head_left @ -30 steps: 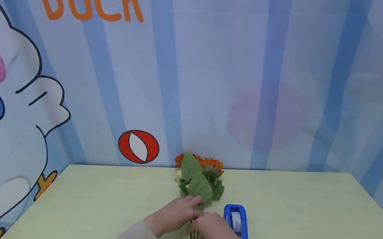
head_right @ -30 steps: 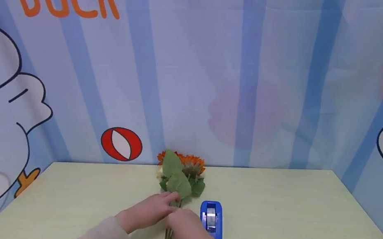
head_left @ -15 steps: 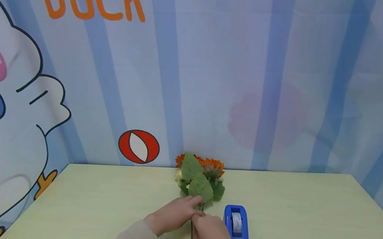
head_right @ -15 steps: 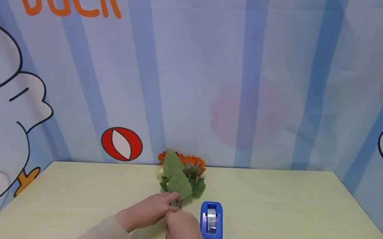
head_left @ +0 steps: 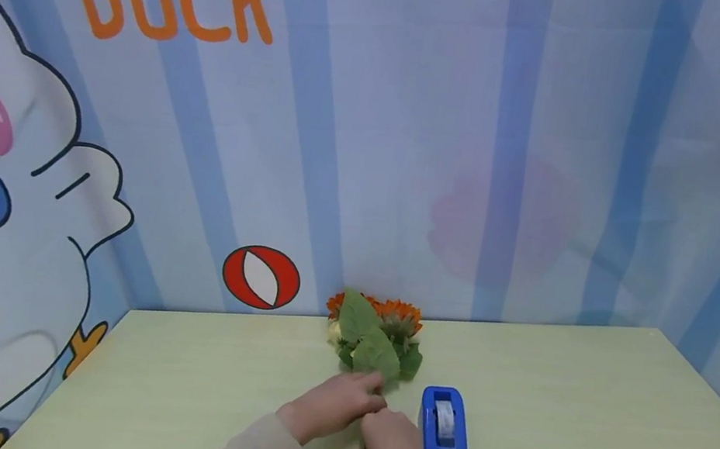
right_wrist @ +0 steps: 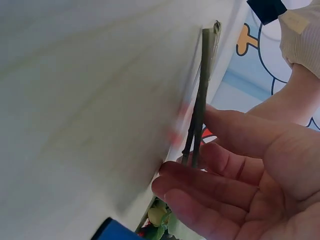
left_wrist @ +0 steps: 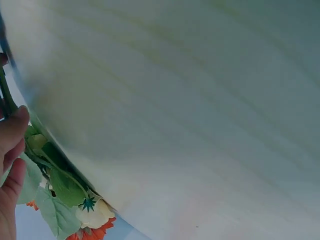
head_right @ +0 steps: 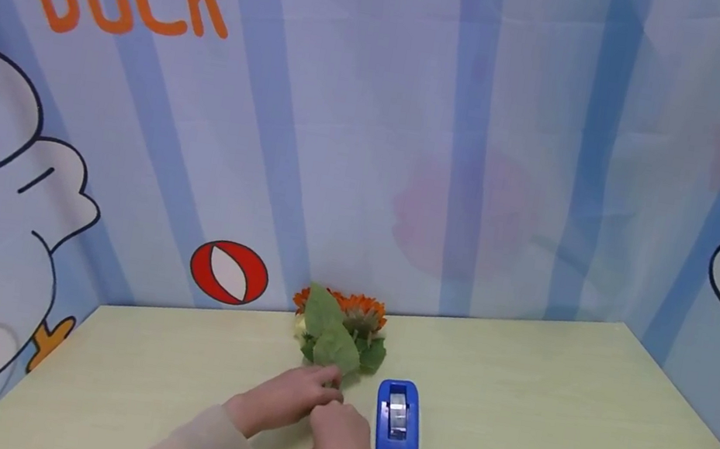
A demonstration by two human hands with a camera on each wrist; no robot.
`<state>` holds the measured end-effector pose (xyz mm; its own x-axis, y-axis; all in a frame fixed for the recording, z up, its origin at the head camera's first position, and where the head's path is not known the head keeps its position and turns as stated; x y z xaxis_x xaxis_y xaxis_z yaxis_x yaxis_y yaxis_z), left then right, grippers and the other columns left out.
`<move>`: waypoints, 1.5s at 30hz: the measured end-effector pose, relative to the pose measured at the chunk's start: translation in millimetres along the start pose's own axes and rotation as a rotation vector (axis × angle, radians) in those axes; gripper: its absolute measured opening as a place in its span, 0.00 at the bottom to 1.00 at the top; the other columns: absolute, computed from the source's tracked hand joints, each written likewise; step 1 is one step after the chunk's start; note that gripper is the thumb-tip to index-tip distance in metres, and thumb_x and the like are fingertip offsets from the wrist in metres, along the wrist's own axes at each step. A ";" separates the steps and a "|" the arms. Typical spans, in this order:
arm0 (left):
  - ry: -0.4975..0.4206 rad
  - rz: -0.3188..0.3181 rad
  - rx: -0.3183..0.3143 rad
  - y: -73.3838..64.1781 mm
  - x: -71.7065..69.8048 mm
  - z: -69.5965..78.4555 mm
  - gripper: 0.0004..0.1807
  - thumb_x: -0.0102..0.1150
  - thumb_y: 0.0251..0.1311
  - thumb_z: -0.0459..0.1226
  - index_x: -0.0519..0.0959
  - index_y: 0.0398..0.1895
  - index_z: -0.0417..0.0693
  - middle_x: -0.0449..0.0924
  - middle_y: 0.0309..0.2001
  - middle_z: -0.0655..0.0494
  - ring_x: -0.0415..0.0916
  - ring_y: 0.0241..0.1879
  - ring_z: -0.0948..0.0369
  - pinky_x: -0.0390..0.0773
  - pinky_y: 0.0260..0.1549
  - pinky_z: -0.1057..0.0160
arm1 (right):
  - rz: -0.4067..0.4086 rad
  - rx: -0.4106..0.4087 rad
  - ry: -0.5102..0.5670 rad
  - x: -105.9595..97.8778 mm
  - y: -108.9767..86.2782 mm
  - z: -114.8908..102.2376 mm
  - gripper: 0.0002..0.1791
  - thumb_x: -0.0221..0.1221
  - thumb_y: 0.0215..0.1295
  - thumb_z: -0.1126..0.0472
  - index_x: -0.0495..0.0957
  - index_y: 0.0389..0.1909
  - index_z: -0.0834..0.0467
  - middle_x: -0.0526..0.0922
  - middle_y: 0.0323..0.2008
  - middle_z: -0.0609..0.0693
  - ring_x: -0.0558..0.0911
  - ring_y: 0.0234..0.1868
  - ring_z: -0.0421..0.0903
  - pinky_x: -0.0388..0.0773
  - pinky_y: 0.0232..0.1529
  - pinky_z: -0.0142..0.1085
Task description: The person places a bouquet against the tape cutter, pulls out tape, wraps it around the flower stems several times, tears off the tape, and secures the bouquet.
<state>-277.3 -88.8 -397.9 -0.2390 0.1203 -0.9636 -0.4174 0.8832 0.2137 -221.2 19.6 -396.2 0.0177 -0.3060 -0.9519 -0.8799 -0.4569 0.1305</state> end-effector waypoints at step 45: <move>0.075 -0.034 0.016 -2.1 -4.1 3.6 0.08 0.59 0.56 0.32 0.84 0.32 0.55 0.75 0.28 0.64 0.71 0.32 0.67 0.68 0.34 0.73 | 0.121 -0.072 -0.006 0.4 -9.6 3.0 0.17 0.59 0.50 0.73 0.62 0.15 0.55 0.65 0.13 0.47 0.67 0.15 0.45 0.63 0.18 0.35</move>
<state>-272.4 -89.5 -395.0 -0.2895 0.0562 -0.9555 -0.4128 0.8934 0.1776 -214.2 26.3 -398.6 -0.0896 -0.3572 -0.9297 -0.8393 -0.4755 0.2636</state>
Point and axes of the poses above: each hand's wrist, its own y-axis towards the middle knuckle, its own x-axis out of the palm, z = x × y, the point moved 2 cm from there along y, towards the middle knuckle
